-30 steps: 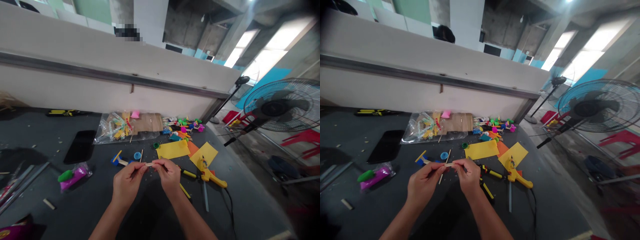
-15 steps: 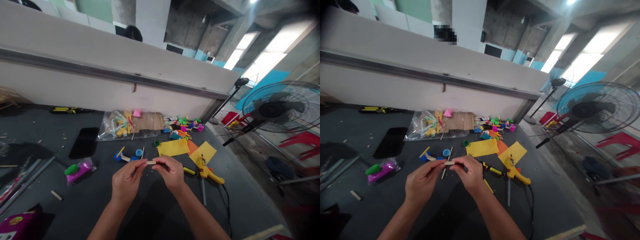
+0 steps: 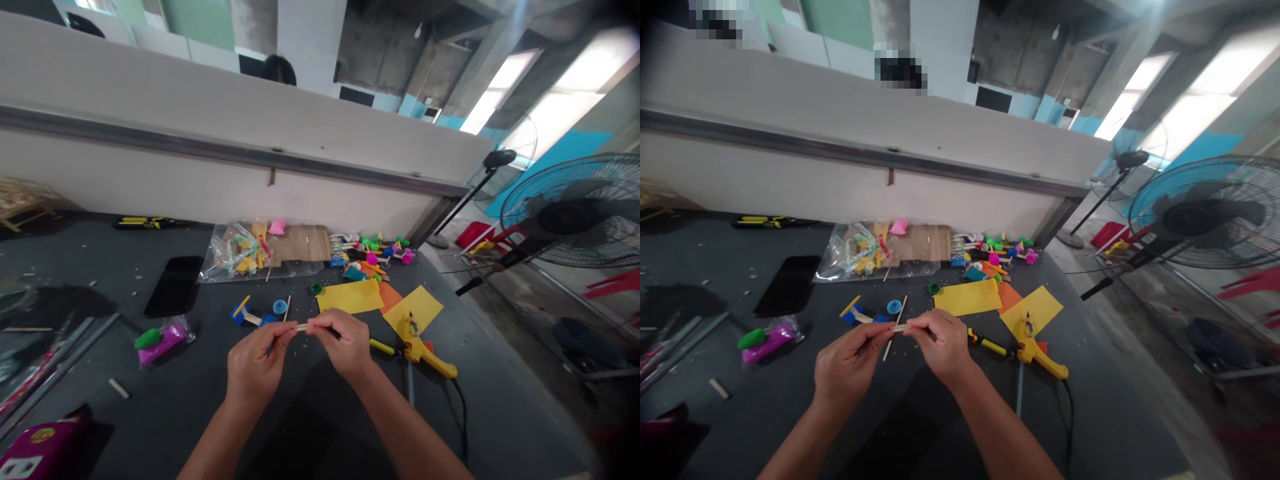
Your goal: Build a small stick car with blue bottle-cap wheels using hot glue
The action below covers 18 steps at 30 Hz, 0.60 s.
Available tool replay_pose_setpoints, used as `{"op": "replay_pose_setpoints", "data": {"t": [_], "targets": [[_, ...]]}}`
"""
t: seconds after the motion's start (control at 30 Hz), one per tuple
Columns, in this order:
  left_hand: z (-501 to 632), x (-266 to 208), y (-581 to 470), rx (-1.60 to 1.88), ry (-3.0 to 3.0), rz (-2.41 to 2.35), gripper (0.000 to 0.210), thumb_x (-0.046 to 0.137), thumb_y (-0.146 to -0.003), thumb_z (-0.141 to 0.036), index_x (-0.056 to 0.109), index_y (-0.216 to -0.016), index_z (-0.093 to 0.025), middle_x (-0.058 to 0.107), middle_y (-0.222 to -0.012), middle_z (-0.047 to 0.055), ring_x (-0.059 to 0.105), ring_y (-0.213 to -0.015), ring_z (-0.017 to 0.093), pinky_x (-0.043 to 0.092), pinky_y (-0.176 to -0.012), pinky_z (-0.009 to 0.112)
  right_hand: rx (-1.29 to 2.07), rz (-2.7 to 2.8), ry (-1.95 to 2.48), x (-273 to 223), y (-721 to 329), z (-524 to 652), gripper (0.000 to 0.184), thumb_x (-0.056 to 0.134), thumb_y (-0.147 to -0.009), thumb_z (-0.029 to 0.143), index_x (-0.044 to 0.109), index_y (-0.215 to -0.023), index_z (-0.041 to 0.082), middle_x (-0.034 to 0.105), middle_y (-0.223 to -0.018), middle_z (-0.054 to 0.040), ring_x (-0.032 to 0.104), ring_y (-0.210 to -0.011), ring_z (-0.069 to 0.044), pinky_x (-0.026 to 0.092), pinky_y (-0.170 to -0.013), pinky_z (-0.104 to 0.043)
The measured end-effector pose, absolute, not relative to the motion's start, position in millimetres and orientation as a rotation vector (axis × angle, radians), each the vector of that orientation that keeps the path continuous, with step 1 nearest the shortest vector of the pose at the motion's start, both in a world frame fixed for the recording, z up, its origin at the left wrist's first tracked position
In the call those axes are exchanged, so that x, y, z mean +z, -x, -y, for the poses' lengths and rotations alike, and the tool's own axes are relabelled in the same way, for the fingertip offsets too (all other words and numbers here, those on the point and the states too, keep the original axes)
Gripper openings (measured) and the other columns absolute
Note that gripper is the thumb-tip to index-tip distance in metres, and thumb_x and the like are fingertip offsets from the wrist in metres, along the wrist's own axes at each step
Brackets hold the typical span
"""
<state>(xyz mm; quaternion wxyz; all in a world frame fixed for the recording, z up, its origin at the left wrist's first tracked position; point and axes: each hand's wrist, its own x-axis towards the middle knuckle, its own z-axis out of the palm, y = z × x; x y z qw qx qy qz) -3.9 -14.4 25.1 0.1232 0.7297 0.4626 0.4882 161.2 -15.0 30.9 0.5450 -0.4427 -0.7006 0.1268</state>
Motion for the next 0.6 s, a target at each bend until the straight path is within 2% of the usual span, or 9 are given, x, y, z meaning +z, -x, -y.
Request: {"op": "replay_pose_setpoints", "data": {"t": [0.27,0.43,0.6], "targets": [[10.0,22.5,0.7,1.397,-2.055,-1.367,0.015,0.057,-0.084,-0.030,0.069,-0.081,-0.022,0.073,-0.073,-0.003,0.067,-0.063,0.010,0.050,-0.063,0.017,0.382,1.651,1.121,29.3,-164.3,13.3,0.009,0.065,-0.082,0.028,0.069,-0.077,0.020,0.070,-0.070,-0.0024,0.064,-0.064,-0.013,0.049,-0.061,-0.023],[13.1,8.8,4.3,1.206,-1.856,-1.407,0.018,0.056,-0.083,-0.034,0.070,-0.084,-0.023,0.073,-0.073,-0.002,0.067,-0.065,0.012,0.049,-0.059,0.018,0.565,1.738,1.252,24.1,-167.2,14.5,0.009,0.066,-0.080,0.028,0.071,-0.083,0.021,0.070,-0.072,-0.0014,0.062,-0.065,-0.013,0.046,-0.061,-0.023],[16.2,-8.7,8.2,1.032,-1.605,-1.426,0.024,0.055,-0.081,-0.039,0.070,-0.090,-0.022,0.074,-0.083,0.000,0.069,-0.074,0.015,0.052,-0.067,0.022,0.699,1.803,1.351,10.5,-171.1,7.9,0.008,0.065,-0.079,0.024,0.072,-0.083,0.022,0.071,-0.074,0.0000,0.064,-0.068,-0.014,0.045,-0.063,-0.022]]}}
